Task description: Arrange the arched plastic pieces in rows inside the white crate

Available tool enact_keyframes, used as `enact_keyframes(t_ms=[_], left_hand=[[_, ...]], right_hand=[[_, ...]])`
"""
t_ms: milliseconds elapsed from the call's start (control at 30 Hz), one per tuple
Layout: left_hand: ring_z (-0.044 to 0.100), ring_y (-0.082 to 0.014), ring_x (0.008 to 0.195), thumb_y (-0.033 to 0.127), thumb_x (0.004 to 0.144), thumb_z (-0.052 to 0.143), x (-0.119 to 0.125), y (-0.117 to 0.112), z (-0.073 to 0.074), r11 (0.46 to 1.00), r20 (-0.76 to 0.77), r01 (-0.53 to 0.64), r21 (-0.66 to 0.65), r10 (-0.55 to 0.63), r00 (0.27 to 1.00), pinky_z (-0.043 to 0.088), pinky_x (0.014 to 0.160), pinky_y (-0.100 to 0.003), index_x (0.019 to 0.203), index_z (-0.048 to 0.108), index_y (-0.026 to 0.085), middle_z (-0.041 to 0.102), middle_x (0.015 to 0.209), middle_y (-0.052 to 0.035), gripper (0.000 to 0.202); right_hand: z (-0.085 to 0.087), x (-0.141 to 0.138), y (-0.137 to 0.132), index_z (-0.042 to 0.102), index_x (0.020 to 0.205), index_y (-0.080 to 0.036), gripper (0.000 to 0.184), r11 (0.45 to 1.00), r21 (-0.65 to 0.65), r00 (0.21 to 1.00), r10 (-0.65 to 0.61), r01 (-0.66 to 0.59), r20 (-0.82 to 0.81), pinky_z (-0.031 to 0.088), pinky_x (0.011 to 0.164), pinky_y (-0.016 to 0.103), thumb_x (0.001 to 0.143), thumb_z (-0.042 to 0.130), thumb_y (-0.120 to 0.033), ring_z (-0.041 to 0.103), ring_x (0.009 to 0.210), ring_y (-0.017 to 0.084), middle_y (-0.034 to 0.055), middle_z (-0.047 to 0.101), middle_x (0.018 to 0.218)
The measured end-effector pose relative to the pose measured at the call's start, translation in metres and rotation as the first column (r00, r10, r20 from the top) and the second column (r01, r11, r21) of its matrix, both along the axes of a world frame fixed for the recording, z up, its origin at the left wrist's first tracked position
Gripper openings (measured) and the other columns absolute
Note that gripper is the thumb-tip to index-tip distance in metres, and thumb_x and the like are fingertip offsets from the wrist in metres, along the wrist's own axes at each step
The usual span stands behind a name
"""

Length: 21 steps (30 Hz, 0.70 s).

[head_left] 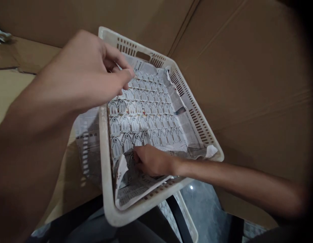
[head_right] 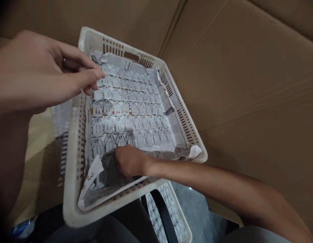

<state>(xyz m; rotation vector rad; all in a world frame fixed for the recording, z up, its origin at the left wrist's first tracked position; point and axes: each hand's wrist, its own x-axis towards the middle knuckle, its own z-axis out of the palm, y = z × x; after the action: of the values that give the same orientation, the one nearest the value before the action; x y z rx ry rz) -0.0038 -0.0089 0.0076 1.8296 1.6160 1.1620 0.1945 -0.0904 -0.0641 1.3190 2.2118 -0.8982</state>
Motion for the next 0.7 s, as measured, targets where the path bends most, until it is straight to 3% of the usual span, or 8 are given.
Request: enact_keyframes(t_ms=[167,267,333,400,467,533,600,700], left_hand=[[0.07,-0.0215,0.067,0.037,0.09,0.075,-0.031,-0.012,-0.004,0.989,0.006,-0.147,0.013,0.147,0.989,0.062,0.084,-0.053,0.101,0.086,0.019,0.068,0.069,0.002,0.024],[0.071,-0.0248,0.076,0.036,0.094,0.065,-0.064,-0.028,-0.027,0.96,-0.044,-0.277,-0.048,0.275,0.96,0.061,0.09,-0.053,0.1,0.082,0.013,0.073,0.079,-0.0056,0.03],[0.073,-0.0339,0.091,0.046,0.102,0.048,-0.088,-0.043,-0.05,0.914,-0.245,-0.396,-0.085,0.366,0.898,0.057,0.098,-0.057,0.109,0.08,0.007,0.076,0.091,-0.0161,0.051],[0.059,-0.0508,0.13,0.048,0.108,0.015,-0.11,-0.06,-0.076,0.782,-0.476,-0.613,-0.114,0.499,0.725,0.042,0.114,-0.068,0.116,0.076,-0.004,0.07,0.118,-0.0355,0.081],[0.037,-0.059,0.148,0.053,0.105,0.023,-0.129,-0.076,-0.096,0.645,-0.532,-0.756,-0.112,0.603,0.594,0.037,0.115,-0.072,0.136,0.062,-0.012,0.046,0.149,-0.0468,0.082],[0.018,-0.0609,0.157,0.052,0.101,0.036,-0.146,-0.092,-0.109,0.564,-0.573,-0.822,-0.081,0.648,0.501,0.027,0.119,-0.077,0.145,0.058,-0.009,0.032,0.162,-0.0441,0.078],[-0.001,-0.0602,0.161,0.054,0.1,0.036,-0.163,-0.109,-0.113,0.489,-0.597,-0.867,-0.091,0.67,0.441,0.014,0.119,-0.084,0.154,0.054,-0.001,0.022,0.17,-0.0385,0.079],[-0.016,-0.061,0.159,0.077,0.094,0.036,-0.192,-0.135,-0.114,0.331,-0.585,-0.924,-0.192,0.717,0.379,0.009,0.113,-0.09,0.168,0.038,0.011,0.003,0.177,-0.0328,0.099]], right_hand=[[0.015,0.0,0.005,0.073,0.108,-0.009,0.016,0.99,0.035,0.984,0.134,-0.139,0.115,0.037,0.059,0.03,0.094,0.07,-0.016,0.073,0.086,0.026,0.0157,0.079,0.097],[0.035,0.006,0.01,0.072,0.095,-0.016,0.008,0.976,0.18,0.99,0.11,-0.125,0.087,0.033,0.058,0.031,0.098,0.068,-0.022,0.07,0.077,0.022,0.0103,0.078,0.086],[0.048,0.013,0.014,0.069,0.09,-0.019,0.009,0.936,0.347,0.997,0.07,-0.06,-0.016,0.033,0.059,0.031,0.099,0.066,-0.022,0.065,0.069,0.019,0.0057,0.074,0.079],[0.058,0.02,0.018,0.065,0.088,-0.021,0.011,0.893,0.45,0.988,0.077,-0.009,-0.133,0.034,0.058,0.03,0.098,0.064,-0.022,0.059,0.062,0.016,0.0014,0.07,0.073],[0.065,0.024,0.02,0.062,0.085,-0.023,0.015,0.886,0.464,0.973,0.107,0.0,-0.204,0.034,0.056,0.03,0.1,0.062,-0.027,0.053,0.057,0.015,-0.0016,0.065,0.066],[0.07,0.026,0.018,0.061,0.083,-0.024,0.021,0.893,0.449,0.966,0.125,-0.01,-0.226,0.033,0.053,0.03,0.102,0.06,-0.033,0.05,0.054,0.014,-0.0029,0.062,0.062],[0.072,0.028,0.014,0.061,0.083,-0.024,0.023,0.884,0.467,0.962,0.138,-0.012,-0.237,0.034,0.052,0.031,0.102,0.058,-0.036,0.051,0.053,0.015,-0.0024,0.062,0.062],[0.072,0.033,0.01,0.063,0.082,-0.024,0.026,0.876,0.481,0.949,0.168,-0.02,-0.266,0.038,0.054,0.031,0.103,0.056,-0.039,0.055,0.055,0.016,-0.0006,0.064,0.064]])
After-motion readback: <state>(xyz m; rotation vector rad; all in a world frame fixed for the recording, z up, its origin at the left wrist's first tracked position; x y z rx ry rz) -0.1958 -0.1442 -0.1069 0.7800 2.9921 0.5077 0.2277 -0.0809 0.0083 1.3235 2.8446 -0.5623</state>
